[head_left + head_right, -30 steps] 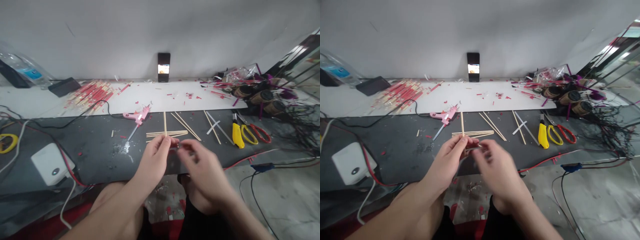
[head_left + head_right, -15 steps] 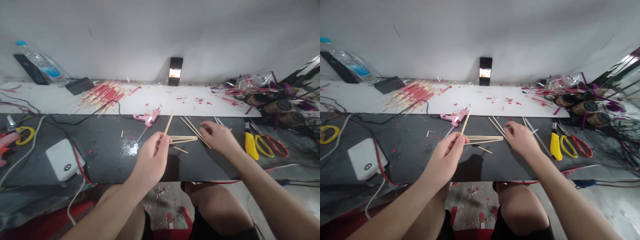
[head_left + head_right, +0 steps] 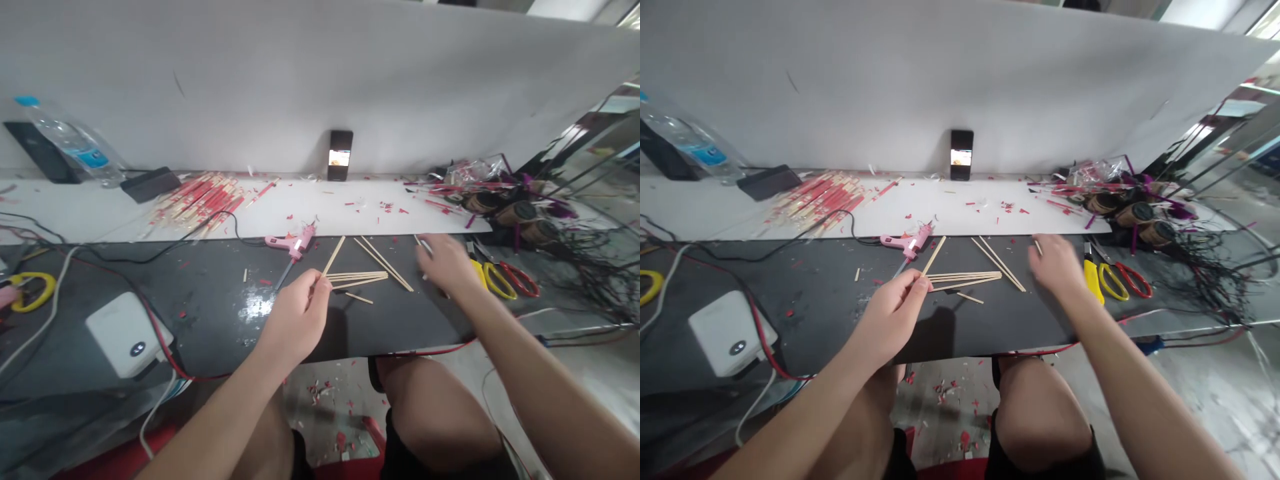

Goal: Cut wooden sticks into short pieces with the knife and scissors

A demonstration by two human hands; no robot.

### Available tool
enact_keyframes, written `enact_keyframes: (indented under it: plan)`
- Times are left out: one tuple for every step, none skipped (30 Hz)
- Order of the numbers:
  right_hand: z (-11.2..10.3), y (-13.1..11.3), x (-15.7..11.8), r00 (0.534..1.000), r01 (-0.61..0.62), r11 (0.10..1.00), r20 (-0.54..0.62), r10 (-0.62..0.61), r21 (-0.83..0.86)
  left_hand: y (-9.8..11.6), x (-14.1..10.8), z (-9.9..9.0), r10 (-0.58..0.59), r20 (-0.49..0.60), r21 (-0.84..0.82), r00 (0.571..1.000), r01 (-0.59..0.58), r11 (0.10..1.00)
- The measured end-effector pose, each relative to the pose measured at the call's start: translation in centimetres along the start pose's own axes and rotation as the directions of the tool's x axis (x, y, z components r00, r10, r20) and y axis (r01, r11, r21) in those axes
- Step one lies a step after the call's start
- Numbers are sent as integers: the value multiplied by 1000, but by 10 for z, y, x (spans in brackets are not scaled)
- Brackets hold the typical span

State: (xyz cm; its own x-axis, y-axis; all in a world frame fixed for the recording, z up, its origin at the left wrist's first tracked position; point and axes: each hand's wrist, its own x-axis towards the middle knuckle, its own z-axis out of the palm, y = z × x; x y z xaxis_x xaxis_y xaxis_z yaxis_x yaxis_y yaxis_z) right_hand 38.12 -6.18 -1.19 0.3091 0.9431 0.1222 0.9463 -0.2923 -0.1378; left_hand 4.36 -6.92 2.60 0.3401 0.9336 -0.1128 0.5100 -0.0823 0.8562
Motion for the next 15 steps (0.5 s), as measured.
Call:
enact_keyframes:
  plan:
    - [-7,33,-3,991,-130,990,-29,129,-50,1,-1,0,-2,4,-7,1000,2,1000]
    - [-12,64,-7,969,-247,965,-39,245,-92,2,-3,1,-1,9,-17,1000,1,1000]
    - [-17,92,-11,938,-347,929,-28,346,-128,4,-6,3,1,12,-31,1000,-1,1000]
    - [-21,117,-14,906,-417,894,2,423,-161,6,-9,4,4,15,-48,1000,-3,999]
    - [-24,137,-17,878,-460,868,50,476,-188,9,-12,6,5,14,-68,1000,-4,998]
    - [-25,154,-18,855,-483,851,100,510,-206,12,-14,8,3,15,-94,1000,-2,996]
    - [-26,167,-17,848,-479,853,141,511,-206,14,-17,10,-3,20,-125,1000,5,992]
    - [-27,176,-16,851,-465,865,175,496,-191,17,-19,12,-11,31,-165,999,16,986]
    - [-27,183,-12,856,-443,881,213,471,-166,20,-20,14,-20,46,-217,999,30,976]
    - [-27,188,-8,863,-422,896,242,443,-134,23,-20,16,-27,64,-278,998,44,960]
    - [-28,192,-4,871,-404,910,262,415,-97,25,-20,19,-32,82,-342,996,58,938]
    - [-28,195,0,882,-388,920,267,388,-56,28,-19,21,-33,97,-403,995,70,912]
    - [-29,198,2,897,-374,927,248,366,-13,30,-18,23,-33,106,-456,994,78,886]
    - [-29,200,3,920,-356,934,190,344,32,32,-17,25,-30,115,-496,993,84,864]
    - [-30,201,1,939,-336,939,99,328,71,34,-16,27,-25,123,-523,992,87,848]
